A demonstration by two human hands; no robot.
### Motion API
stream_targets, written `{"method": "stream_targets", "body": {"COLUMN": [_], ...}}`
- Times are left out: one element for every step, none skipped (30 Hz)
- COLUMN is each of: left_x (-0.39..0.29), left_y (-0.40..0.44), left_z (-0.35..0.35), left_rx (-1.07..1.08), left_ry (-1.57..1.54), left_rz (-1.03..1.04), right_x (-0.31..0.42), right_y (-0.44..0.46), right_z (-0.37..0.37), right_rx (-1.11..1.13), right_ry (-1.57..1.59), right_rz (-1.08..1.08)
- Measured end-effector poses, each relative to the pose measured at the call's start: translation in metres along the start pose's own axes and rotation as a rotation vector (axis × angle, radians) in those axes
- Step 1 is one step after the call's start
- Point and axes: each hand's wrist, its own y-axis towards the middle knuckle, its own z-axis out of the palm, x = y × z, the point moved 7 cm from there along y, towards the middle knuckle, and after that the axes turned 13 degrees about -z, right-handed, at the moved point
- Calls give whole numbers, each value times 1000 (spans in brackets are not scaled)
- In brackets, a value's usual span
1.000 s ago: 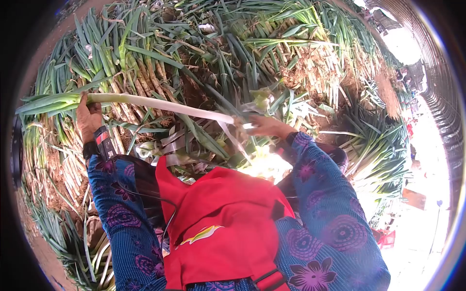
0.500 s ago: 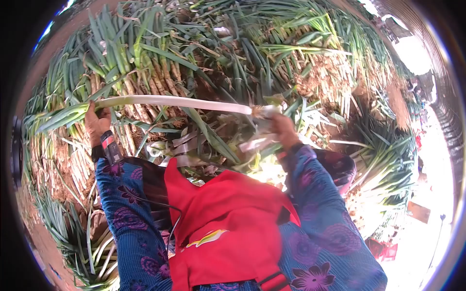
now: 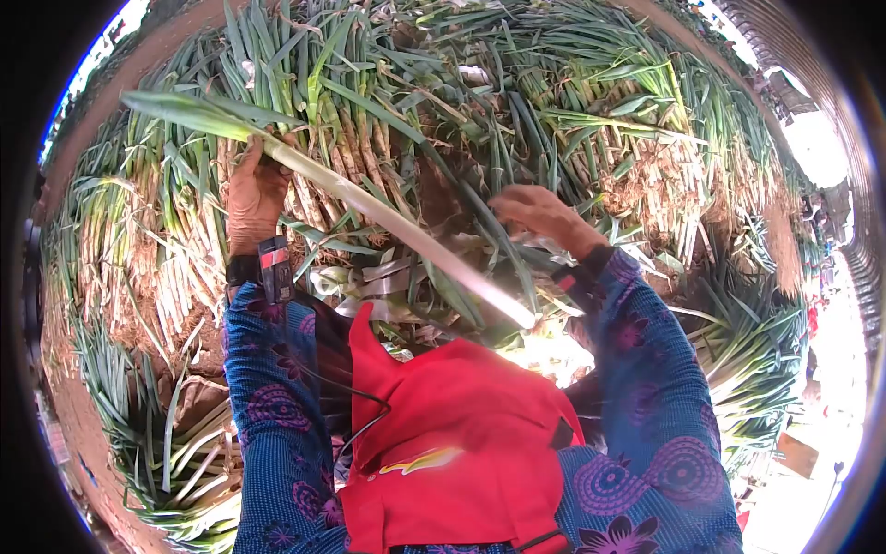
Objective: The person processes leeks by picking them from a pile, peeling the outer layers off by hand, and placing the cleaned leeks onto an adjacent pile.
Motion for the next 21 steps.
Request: {"method": "stream_targets", "body": {"left_x": [2,4,6,8,9,11,13,16,19,21,23,25,27,28,29,29,30,31,32,33,34], "left_y": [-2,-4,-5,-6,-8,-6,-5,-4,-6,-6,-7,-7,-8,-7,-6,-6,-6,-7,-8,-7,-6], "left_z": [3,8,12,16,20,19,21,22,22,23,23,25,27,27,26,27,26,27,27,26,25], "left_rx": [-24,-2,20,42,29,37,45,53,33,24,15,6,-23,-17,-12,-7,-23,-39,-54,-63,-71], "left_ry": [16,39,63,86,125,142,158,174,172,180,188,195,175,191,208,225,231,237,244,247,251], "left_rz": [4,-8,-19,-32,-6,-13,-20,-29,-23,-26,-30,-32,-30,-31,-32,-33,-29,-26,-24,-20,-17], "right_x": [28,53,75,89,97,102,108,115,123,130,134,137,141,142,141,140,140,140,143,146,150], "right_y": [6,12,16,21,28,33,38,41,45,47,50,52,54,56,58,59,60,60,60,59,58], "right_z": [11,23,36,48,57,65,70,73,74,76,78,80,80,80,81,82,83,84,85,87,90], "right_rx": [-28,-27,-26,-26,-47,-69,-90,-105,-119,-133,-144,-154,-165,-183,-200,-216,-243,-271,-299,-310,-321], "right_ry": [183,217,251,285,294,302,310,174,36,-101,-141,-183,-225,-267,-308,-350,-407,-464,-522,-576,-631], "right_rz": [-30,-65,-100,-133,-205,-275,-344,-381,-417,-452,-467,-482,-498,-508,-518,-528,-551,-573,-595,-610,-625]}}
